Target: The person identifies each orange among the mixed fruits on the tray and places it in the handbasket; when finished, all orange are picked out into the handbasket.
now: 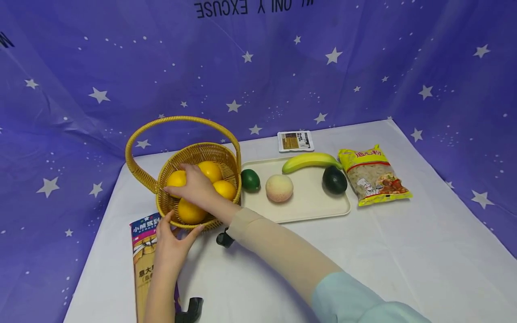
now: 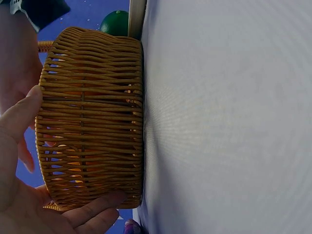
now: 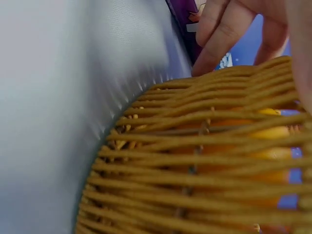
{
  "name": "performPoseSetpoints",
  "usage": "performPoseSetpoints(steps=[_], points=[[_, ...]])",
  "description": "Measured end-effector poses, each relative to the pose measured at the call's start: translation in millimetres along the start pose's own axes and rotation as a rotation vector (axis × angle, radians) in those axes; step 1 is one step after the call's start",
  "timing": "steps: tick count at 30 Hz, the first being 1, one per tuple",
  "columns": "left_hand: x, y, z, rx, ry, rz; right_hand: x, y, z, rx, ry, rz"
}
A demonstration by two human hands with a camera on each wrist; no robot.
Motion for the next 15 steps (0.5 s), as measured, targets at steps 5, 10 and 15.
performPoseSetpoints(steps=[5, 10, 15], points=[[1.7, 0.6, 0.3, 0.002, -0.021, 0.024, 2.8, 9.2, 16.1, -0.018, -0.041, 0.049], [1.4, 1.3, -0.3, 0.010, -0.021, 0.024, 5.0, 24.6, 36.0, -0.036, -0.109, 0.092], [0.2, 1.6, -0.5, 0.008, -0.006, 0.018, 3.9, 45.0, 61.8, -0.048, -0.154, 0.148]])
Point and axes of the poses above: each hand's wrist, its own y-axis away from the middle knuckle, its own z-axis out of the back of the hand, x = y × z, the point moved 7 cm from there along -y, towards the middle knuckle, and after that the axes turned 2 degrees about x, right-handed, at the moved point
